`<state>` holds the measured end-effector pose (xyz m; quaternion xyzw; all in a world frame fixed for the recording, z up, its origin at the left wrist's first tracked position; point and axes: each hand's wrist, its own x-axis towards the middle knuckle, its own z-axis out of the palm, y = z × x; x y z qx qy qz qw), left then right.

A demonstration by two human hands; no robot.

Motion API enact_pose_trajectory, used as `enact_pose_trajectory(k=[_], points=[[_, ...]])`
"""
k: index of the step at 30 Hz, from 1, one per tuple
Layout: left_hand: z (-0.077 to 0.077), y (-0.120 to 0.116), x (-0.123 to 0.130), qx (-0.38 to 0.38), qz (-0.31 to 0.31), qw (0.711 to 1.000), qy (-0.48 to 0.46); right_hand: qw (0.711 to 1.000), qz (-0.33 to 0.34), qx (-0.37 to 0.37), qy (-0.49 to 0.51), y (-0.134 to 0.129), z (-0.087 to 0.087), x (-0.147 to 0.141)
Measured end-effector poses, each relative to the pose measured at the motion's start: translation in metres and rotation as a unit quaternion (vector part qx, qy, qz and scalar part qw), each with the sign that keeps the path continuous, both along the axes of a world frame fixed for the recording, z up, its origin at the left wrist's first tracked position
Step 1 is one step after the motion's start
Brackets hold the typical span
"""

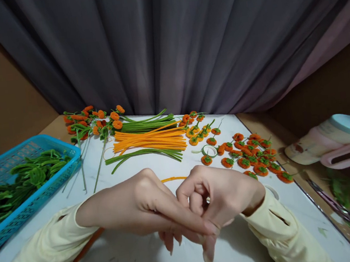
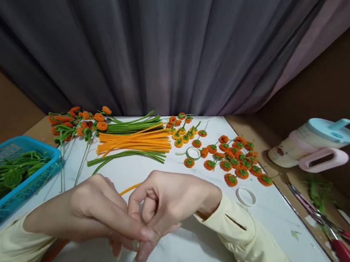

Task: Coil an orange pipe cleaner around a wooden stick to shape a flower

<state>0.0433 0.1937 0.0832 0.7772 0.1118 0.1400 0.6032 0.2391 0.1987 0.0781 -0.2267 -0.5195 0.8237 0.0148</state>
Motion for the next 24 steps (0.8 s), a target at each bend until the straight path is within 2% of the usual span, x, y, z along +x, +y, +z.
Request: enact_pose_trajectory(k=[5,9,14,17,20,24], points=[[0.002,-0.002,0.001,0.037,0.0,0.999,-0.008,1.0,0.013,0.008,-0.002,0.0,-0.001,0.002],[0.001,-0.002,0.002,0.084,0.021,0.996,-0.013,1.0,-0.006,0.01,-0.014,-0.001,0.0,0.001],[0.005,-0.001,0.0,0.08,0.009,0.997,0.004,0.999,-0.018,0.026,-0.029,-0.001,0.001,-0.001],[0.014,-0.002,-0.001,0.107,0.068,0.992,0.02,0.996,-0.05,0.058,-0.044,-0.002,0.006,0.002],[0.019,-0.004,-0.004,0.174,0.126,0.976,0.048,0.99,-0.097,0.085,-0.061,-0.005,0.013,0.007],[0.018,-0.006,-0.006,0.216,0.086,0.971,0.065,0.984,-0.125,0.105,-0.076,-0.008,0.018,0.01]])
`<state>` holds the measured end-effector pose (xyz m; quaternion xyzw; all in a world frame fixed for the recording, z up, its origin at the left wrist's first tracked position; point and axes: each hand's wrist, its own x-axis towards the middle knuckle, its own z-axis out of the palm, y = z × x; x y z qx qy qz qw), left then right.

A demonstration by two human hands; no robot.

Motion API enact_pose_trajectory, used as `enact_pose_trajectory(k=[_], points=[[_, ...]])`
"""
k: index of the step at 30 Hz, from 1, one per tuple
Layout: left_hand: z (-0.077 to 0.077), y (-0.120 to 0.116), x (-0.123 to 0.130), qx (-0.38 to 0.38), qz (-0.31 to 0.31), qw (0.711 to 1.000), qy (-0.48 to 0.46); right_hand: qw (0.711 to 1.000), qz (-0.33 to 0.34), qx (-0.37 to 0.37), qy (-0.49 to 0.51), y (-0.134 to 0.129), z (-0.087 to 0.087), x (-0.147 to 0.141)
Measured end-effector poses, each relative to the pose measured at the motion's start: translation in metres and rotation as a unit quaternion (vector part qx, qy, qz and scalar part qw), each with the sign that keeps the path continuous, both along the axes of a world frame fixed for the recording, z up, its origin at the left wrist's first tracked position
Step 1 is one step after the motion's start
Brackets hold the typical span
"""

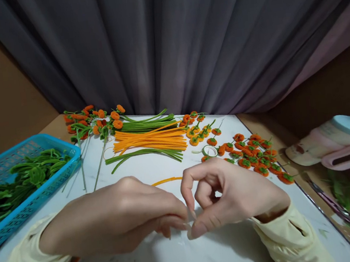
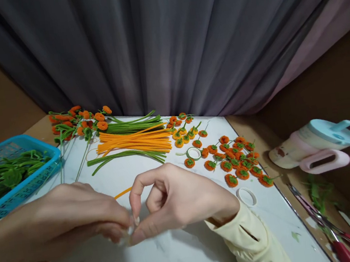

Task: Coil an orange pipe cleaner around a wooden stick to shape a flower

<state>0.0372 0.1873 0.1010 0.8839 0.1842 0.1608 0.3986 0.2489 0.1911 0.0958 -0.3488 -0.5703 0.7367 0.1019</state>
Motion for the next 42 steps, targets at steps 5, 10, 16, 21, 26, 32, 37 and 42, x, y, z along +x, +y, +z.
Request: enact_pose_trajectory(k=[5,10,16,21,26,32,37,42], points=[[-0.005,-0.002,0.0,-0.008,-0.008,1.0,-0.008,1.0,-0.008,0.006,0.007,0.001,-0.001,-0.003],[-0.007,-0.002,-0.002,-0.056,-0.029,0.998,0.028,1.0,-0.008,0.004,-0.014,0.002,-0.002,-0.004],[-0.006,0.0,-0.001,-0.094,-0.06,0.992,0.055,1.0,0.011,-0.007,-0.023,0.004,-0.007,-0.005],[-0.003,0.002,0.002,-0.064,-0.067,0.994,0.053,1.0,0.015,-0.018,-0.017,0.007,-0.007,-0.005],[-0.005,0.003,0.002,-0.044,-0.079,0.994,0.055,0.999,0.02,-0.02,-0.026,0.007,-0.008,-0.007],[-0.006,0.003,0.001,-0.04,-0.08,0.994,0.063,0.999,0.019,-0.014,-0.028,0.007,-0.01,-0.008],[-0.005,0.002,0.003,-0.056,-0.093,0.992,0.063,0.999,0.023,-0.02,-0.011,0.007,-0.011,-0.007],[-0.004,0.001,0.004,-0.056,-0.071,0.992,0.085,0.999,0.036,-0.035,-0.006,0.009,-0.01,-0.005]])
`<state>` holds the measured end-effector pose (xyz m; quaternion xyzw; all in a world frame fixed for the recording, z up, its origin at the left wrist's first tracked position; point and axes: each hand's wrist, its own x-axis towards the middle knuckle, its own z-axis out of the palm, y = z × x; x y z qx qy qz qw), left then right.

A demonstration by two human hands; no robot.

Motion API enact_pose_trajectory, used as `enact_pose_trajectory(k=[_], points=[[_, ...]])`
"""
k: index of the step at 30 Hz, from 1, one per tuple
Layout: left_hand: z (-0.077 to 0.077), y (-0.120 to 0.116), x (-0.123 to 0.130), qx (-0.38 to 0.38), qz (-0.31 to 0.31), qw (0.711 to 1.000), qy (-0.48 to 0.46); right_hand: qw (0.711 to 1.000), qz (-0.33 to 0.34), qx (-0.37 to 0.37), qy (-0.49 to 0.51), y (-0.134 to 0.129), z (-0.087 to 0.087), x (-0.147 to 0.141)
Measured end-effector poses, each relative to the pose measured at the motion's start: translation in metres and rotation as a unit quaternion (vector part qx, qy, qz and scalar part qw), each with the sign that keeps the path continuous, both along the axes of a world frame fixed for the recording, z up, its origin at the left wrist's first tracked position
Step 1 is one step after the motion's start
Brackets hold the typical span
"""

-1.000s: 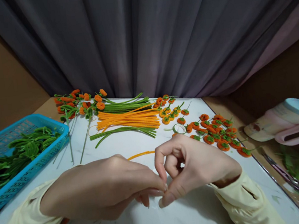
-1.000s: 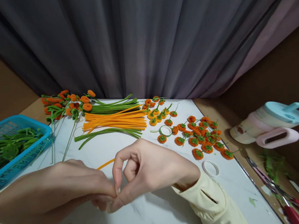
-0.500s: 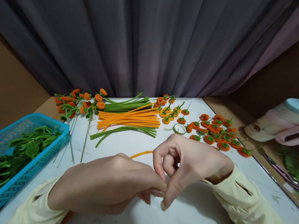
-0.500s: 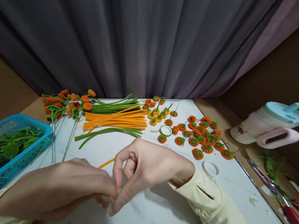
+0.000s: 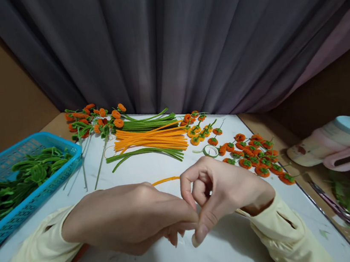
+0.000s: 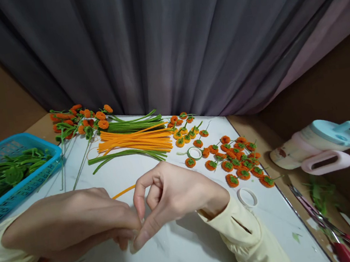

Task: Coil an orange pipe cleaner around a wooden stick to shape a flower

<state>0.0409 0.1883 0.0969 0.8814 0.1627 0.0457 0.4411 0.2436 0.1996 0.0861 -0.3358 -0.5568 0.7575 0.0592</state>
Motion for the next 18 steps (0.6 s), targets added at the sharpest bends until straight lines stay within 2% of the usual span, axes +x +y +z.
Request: enact_pose_trajectory(k=[6,11,18], points=[[-0.001,0.003,0.0,0.008,-0.023,1.0,0.005,0.999,0.032,-0.019,0.01,0.003,-0.004,-0.003],[-0.003,0.003,-0.003,-0.018,-0.037,0.998,0.041,0.996,0.072,-0.044,0.011,0.005,-0.012,-0.008],[-0.007,0.004,-0.002,-0.025,-0.041,0.999,0.006,0.993,0.091,-0.069,0.025,0.006,-0.019,-0.01]])
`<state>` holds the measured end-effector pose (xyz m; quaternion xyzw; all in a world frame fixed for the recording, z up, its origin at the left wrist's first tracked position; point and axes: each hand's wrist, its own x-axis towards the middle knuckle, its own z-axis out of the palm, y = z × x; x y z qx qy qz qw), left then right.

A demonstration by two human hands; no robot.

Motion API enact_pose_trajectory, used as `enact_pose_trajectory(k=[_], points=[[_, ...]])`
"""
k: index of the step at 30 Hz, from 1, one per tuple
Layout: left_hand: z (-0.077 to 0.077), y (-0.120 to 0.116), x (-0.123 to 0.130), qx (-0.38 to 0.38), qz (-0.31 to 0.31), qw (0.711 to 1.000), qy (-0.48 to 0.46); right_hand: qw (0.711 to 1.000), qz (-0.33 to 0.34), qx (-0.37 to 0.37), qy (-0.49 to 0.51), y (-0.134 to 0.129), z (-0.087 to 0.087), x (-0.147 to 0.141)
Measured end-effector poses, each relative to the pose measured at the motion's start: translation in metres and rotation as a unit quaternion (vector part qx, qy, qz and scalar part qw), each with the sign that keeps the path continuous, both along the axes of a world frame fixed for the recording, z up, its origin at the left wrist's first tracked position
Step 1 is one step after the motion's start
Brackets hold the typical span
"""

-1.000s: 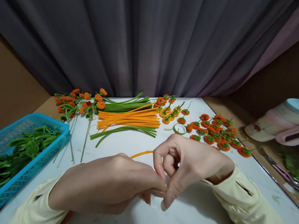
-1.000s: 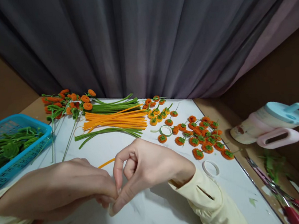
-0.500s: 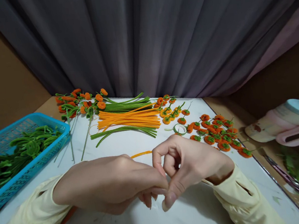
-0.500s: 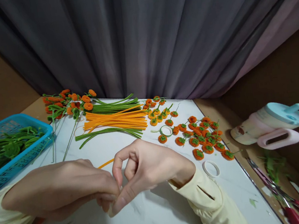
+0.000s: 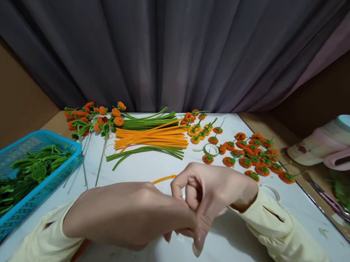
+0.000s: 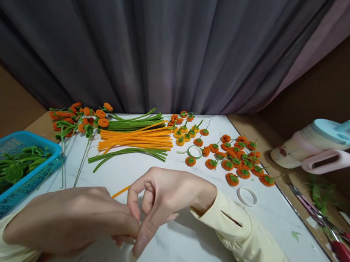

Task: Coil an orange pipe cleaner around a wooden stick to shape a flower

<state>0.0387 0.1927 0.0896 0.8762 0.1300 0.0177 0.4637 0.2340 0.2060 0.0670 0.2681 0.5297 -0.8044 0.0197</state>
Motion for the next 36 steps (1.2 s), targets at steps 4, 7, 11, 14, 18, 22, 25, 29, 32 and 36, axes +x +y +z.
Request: enact_pose_trajectory(k=[4,7,11,14,18,22,25,29,32,36], points=[[-0.007,-0.001,0.0,0.028,0.002,0.999,-0.019,1.0,0.01,0.004,0.009,0.001,-0.001,0.0],[-0.011,-0.002,-0.001,0.084,0.015,0.996,-0.036,1.0,0.015,0.007,0.021,0.002,-0.002,-0.001],[-0.012,-0.002,-0.005,0.044,0.007,0.999,-0.023,1.0,0.02,0.0,0.019,0.002,-0.005,-0.002],[-0.009,-0.001,-0.006,0.034,0.001,0.999,0.003,0.999,0.016,-0.005,0.028,0.002,-0.006,-0.002],[0.001,0.0,0.0,0.035,-0.02,0.997,0.071,0.999,0.01,-0.004,0.035,0.001,-0.007,-0.002],[0.005,0.001,0.003,-0.028,-0.029,0.994,0.106,1.0,0.005,-0.001,0.024,-0.001,-0.006,-0.002],[0.003,0.002,0.002,-0.032,-0.033,0.995,0.085,1.0,0.003,0.009,0.013,-0.002,-0.004,-0.001],[-0.002,0.002,-0.001,-0.012,-0.04,0.997,0.062,1.0,-0.002,0.022,0.002,-0.003,-0.001,0.0],[-0.002,0.002,-0.002,-0.009,-0.032,0.998,0.058,1.0,-0.009,0.027,-0.003,-0.004,0.001,0.0],[0.0,0.0,-0.003,0.005,-0.011,0.998,0.061,0.998,-0.033,0.046,-0.03,-0.004,0.005,0.0]])
